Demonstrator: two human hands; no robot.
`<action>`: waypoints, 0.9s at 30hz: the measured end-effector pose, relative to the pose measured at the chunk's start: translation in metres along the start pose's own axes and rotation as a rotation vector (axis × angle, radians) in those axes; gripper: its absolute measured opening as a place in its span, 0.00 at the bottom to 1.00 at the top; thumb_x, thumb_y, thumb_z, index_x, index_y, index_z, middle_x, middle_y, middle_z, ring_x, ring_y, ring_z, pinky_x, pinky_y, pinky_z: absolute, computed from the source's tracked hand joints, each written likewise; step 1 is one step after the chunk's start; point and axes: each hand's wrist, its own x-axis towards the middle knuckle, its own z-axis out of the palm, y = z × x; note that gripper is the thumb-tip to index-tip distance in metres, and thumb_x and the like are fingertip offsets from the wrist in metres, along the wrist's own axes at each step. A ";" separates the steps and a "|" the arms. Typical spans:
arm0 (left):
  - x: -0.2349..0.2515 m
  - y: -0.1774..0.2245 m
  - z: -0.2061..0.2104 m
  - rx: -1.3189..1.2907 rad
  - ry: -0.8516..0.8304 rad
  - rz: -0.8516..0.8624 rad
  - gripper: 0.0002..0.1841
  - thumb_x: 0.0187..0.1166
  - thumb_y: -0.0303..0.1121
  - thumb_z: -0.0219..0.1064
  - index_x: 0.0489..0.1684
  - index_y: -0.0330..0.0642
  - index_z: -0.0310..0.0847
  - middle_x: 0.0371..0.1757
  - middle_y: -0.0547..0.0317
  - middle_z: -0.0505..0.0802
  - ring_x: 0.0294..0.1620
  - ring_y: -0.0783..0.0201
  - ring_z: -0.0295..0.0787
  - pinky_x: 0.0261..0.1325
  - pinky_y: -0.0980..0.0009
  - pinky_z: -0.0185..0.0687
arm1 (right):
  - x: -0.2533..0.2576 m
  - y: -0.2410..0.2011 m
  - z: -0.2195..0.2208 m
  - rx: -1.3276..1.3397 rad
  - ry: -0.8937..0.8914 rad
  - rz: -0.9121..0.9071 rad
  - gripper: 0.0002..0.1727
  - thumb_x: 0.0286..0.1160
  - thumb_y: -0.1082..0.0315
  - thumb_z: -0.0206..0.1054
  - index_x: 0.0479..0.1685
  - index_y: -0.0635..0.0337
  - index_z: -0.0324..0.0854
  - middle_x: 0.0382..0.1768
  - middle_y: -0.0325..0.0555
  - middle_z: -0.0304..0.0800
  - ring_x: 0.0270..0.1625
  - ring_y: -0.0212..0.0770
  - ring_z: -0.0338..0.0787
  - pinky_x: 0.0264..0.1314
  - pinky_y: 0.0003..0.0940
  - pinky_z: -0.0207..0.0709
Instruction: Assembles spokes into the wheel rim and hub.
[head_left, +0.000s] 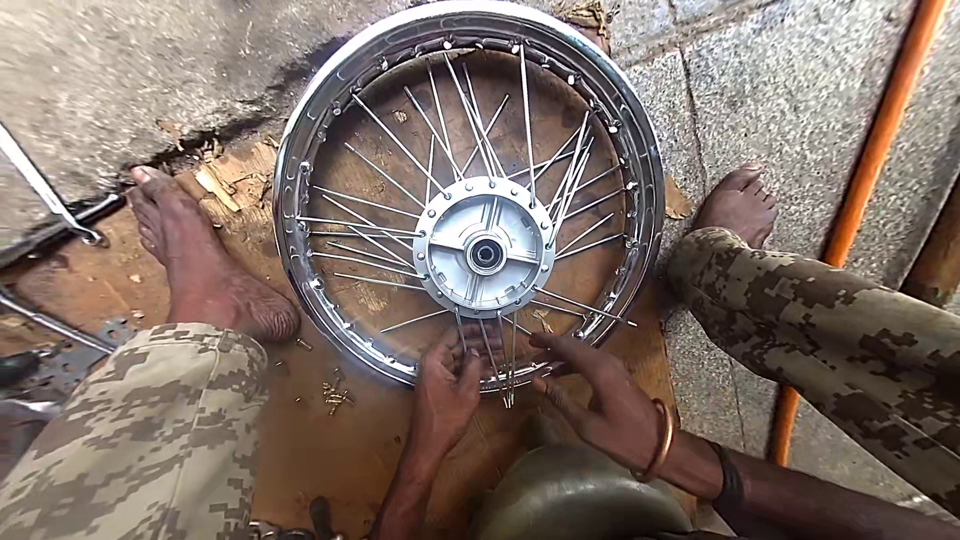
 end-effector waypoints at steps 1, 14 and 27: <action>0.001 -0.002 -0.006 -0.002 -0.033 -0.013 0.16 0.83 0.21 0.56 0.63 0.39 0.83 0.52 0.48 0.96 0.43 0.49 0.97 0.45 0.57 0.97 | 0.005 0.000 -0.003 0.018 0.023 0.014 0.27 0.80 0.52 0.67 0.73 0.59 0.80 0.57 0.39 0.91 0.52 0.29 0.93 0.57 0.31 0.91; -0.005 -0.014 -0.009 0.097 -0.143 0.001 0.11 0.84 0.29 0.66 0.60 0.43 0.88 0.43 0.53 0.97 0.41 0.55 0.97 0.49 0.63 0.96 | 0.040 -0.009 0.014 0.019 0.151 -0.144 0.10 0.74 0.58 0.73 0.40 0.55 0.91 0.21 0.30 0.80 0.19 0.25 0.74 0.21 0.22 0.72; -0.007 -0.015 -0.012 0.113 -0.192 0.009 0.12 0.85 0.28 0.64 0.63 0.46 0.86 0.47 0.58 0.97 0.44 0.57 0.96 0.52 0.64 0.96 | 0.032 -0.021 -0.063 -0.647 0.253 -0.168 0.07 0.62 0.65 0.67 0.35 0.56 0.84 0.23 0.43 0.83 0.19 0.45 0.84 0.15 0.48 0.73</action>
